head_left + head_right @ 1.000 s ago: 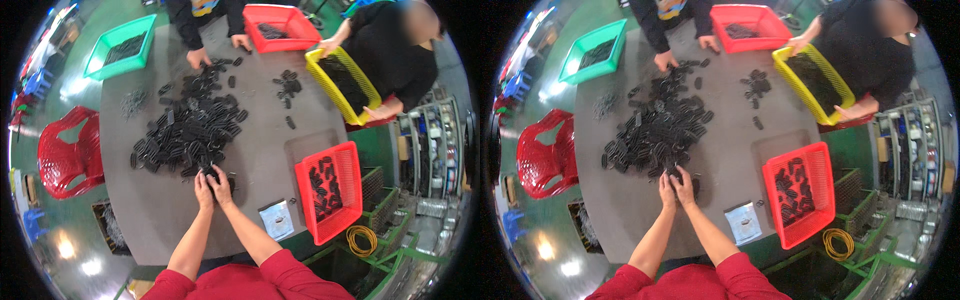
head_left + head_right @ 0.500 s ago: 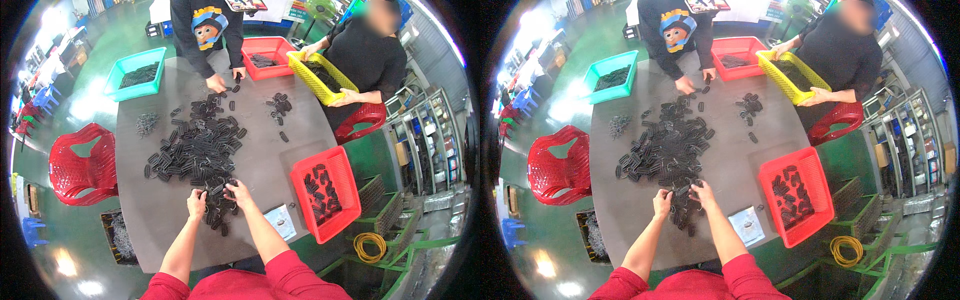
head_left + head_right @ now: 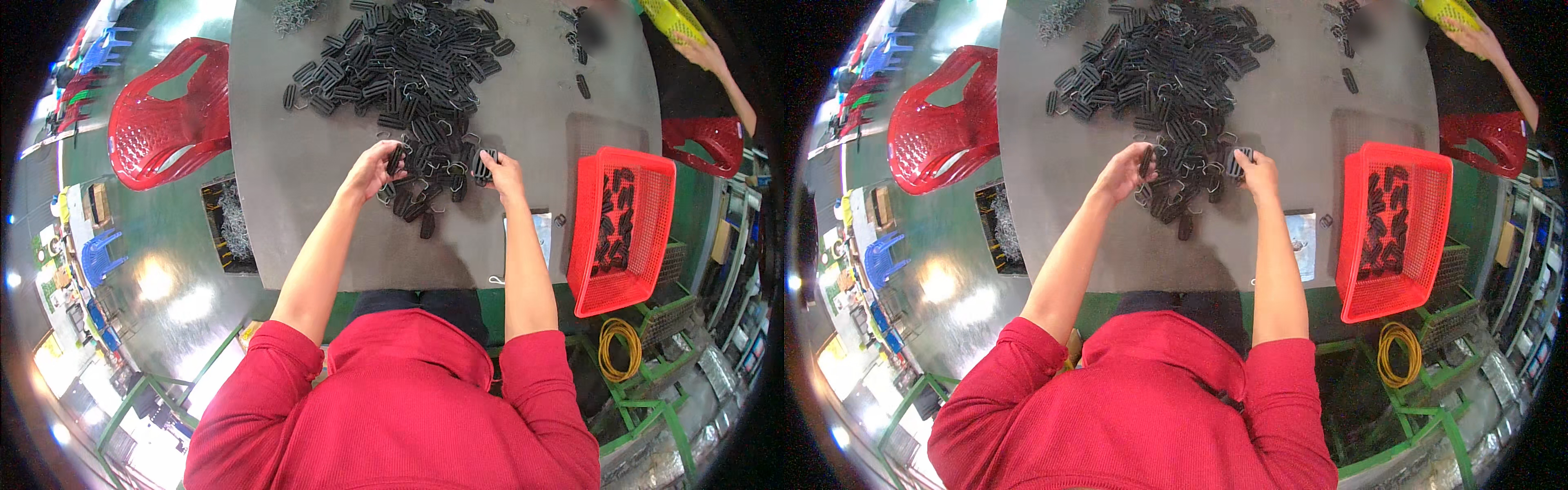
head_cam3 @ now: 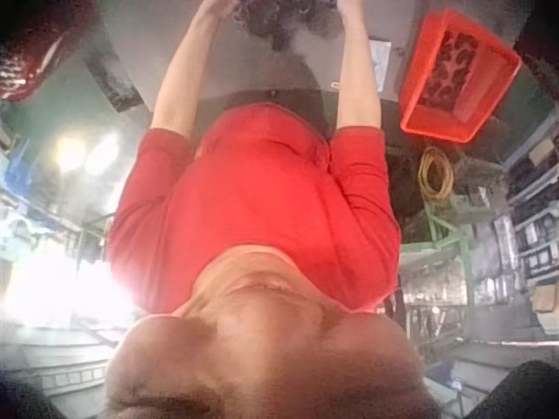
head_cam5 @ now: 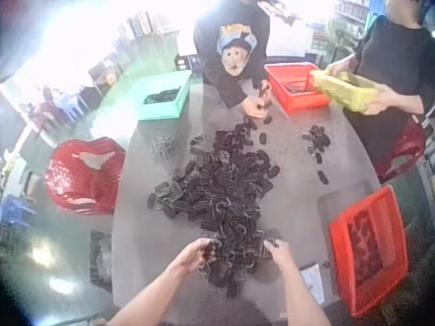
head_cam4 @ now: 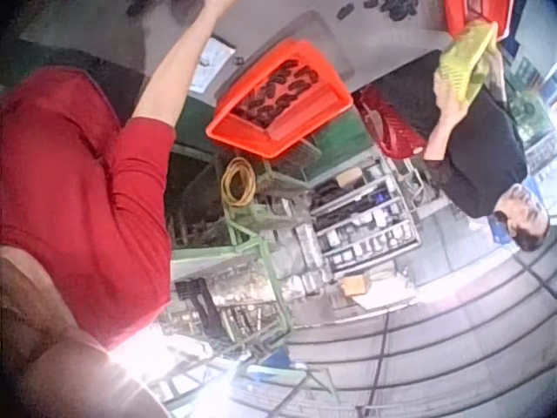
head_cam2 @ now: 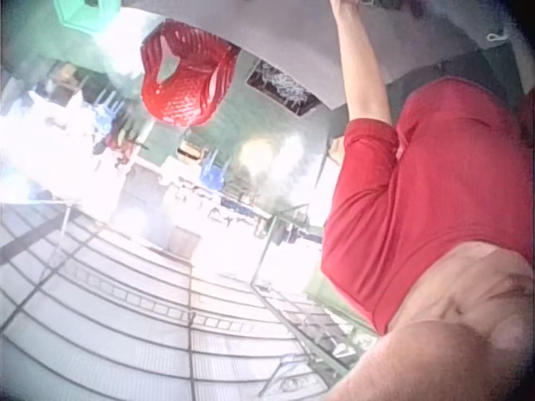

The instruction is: The person sorts various small plastic and metal components on a table, placing them into different baskets and containers.

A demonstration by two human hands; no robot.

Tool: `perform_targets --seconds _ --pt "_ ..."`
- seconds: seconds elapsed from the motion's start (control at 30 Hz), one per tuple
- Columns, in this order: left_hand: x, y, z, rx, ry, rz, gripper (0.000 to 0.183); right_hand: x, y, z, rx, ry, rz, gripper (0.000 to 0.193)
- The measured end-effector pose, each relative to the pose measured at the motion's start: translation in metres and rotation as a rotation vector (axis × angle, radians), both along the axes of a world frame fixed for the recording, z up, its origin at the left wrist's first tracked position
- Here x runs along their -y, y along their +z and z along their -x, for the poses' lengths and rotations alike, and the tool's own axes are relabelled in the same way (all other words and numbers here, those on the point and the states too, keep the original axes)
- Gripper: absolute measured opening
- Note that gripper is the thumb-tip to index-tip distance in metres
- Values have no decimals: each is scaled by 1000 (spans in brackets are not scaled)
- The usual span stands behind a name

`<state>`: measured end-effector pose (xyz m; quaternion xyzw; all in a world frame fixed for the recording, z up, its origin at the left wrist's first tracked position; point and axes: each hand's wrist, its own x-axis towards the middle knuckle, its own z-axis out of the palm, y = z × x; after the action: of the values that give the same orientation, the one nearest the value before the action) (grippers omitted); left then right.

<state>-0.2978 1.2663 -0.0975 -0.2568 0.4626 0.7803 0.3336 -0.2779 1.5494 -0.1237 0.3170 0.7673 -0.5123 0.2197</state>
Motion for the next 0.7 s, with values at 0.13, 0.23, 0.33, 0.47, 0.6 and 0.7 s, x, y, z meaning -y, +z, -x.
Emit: perform_targets --seconds 0.13,0.23,0.33,0.47,0.6,0.7 --pt "-58 10 18 -443 -487 1253 49 -20 -9 -10 -131 120 -83 26" --pt "-69 1 34 -380 -497 1379 52 3 30 4 24 -213 449 30" --pt "-79 1 44 -366 -491 1384 44 -15 11 9 -149 278 -293 28" --pt "-43 -1 50 -311 -322 771 38 -26 -5 5 -675 211 -537 25" --pt "-2 17 53 -99 -663 668 30 -27 37 25 23 238 -119 19" --pt "13 14 49 31 -497 463 28 -20 45 27 62 -82 255 30"
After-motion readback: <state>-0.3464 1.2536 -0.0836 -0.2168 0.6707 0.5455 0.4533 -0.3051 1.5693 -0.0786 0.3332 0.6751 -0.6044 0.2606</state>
